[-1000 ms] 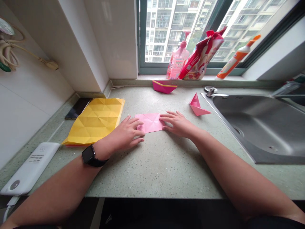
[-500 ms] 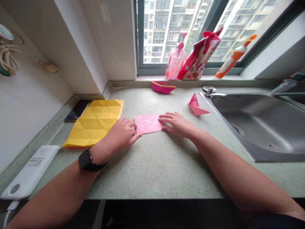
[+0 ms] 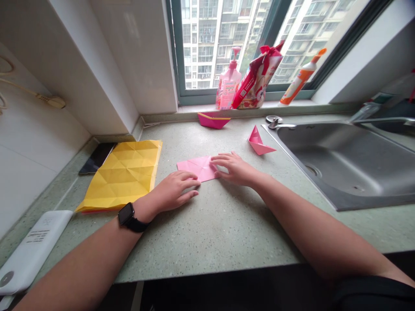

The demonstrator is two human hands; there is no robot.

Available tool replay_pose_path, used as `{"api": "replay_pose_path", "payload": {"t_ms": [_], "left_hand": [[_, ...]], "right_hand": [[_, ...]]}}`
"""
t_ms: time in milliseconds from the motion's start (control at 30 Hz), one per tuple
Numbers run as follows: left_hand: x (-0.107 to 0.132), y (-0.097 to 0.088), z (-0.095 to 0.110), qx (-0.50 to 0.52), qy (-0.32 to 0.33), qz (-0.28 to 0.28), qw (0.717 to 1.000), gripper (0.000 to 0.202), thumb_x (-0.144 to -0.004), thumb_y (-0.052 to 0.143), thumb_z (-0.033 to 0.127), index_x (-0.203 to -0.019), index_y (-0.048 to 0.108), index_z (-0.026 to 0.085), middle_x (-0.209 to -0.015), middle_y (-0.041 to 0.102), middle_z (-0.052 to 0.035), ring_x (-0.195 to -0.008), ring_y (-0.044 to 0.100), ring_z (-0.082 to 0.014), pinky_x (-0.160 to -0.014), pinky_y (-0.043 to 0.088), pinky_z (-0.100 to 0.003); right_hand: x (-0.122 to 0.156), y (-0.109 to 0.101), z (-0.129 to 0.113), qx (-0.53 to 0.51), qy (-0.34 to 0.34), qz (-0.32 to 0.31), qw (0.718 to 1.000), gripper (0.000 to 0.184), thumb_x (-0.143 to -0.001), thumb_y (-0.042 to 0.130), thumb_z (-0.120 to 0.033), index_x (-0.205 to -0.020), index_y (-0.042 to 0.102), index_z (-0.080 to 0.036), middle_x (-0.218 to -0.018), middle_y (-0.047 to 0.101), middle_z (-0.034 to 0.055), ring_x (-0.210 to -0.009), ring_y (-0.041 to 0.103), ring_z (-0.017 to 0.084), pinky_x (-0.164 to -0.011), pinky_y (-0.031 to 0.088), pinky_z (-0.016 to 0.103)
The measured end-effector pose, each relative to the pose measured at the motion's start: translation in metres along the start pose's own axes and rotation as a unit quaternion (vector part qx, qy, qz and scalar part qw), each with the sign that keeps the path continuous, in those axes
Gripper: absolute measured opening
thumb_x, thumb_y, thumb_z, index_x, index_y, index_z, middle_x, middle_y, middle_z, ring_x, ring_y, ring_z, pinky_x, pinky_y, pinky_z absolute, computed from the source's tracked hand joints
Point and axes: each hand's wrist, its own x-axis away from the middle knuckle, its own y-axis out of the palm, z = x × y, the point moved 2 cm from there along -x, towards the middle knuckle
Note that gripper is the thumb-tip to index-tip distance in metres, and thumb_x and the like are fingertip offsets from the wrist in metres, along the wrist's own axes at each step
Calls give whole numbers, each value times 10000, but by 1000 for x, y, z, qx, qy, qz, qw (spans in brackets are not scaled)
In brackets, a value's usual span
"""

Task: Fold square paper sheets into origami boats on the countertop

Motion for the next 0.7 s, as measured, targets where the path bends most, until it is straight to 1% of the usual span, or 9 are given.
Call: {"api": "replay_pose_path", "payload": {"t_ms": [100, 233, 333, 467, 700], "left_hand": [[-1, 1, -2, -1, -5, 7, 1000, 360, -1133, 648, 349, -1463, 721, 225, -1453, 735, -139, -1307, 693, -306, -1137, 571, -518], [-1, 4, -1, -21, 2, 2, 1000, 305, -1128, 650, 352, -1378, 770, 224, -1434, 734, -141, -1285, 692, -316, -1130, 569, -522], [-2, 4, 0, -21, -6, 3, 1000, 305, -1126, 653, 356, -1379, 772, 235, -1418, 735, -133, -1287, 687, -316, -1131, 566, -521], [-3, 3, 1, -12, -9, 3, 1000, 294, -1127, 645, 348, -1370, 775, 245, -1413, 732, -127, -1267, 692, -301, -1122, 568, -503], [-3, 1, 1, -17, 2, 2, 1000, 268, -1127, 637, 335, -1323, 793, 238, -1382, 742, -127, -1246, 699, -298, -1111, 573, -499]], "right_hand": [[-2, 1, -7, -1, 2, 29, 1000, 397, -1061, 722, -398, -1453, 741, -332, -1575, 706, 94, -1525, 579, 356, -1315, 353, 717], [-6, 10, -19, 9, 9, 29, 999, 457, -1004, 807, -452, -1446, 732, -363, -1553, 714, 81, -1521, 570, 372, -1332, 295, 763], [-9, 16, -25, 9, 24, 24, 999, 477, -1002, 813, -483, -1457, 723, -372, -1555, 708, 82, -1520, 566, 375, -1340, 276, 769], [-10, 16, -22, -3, 40, 19, 999, 513, -993, 819, -503, -1479, 716, -371, -1583, 685, 97, -1510, 570, 384, -1333, 265, 794], [-7, 8, -8, 0, 29, 6, 1000, 586, -941, 892, -513, -1485, 716, -384, -1607, 667, 98, -1552, 531, 403, -1312, 301, 806]]}}
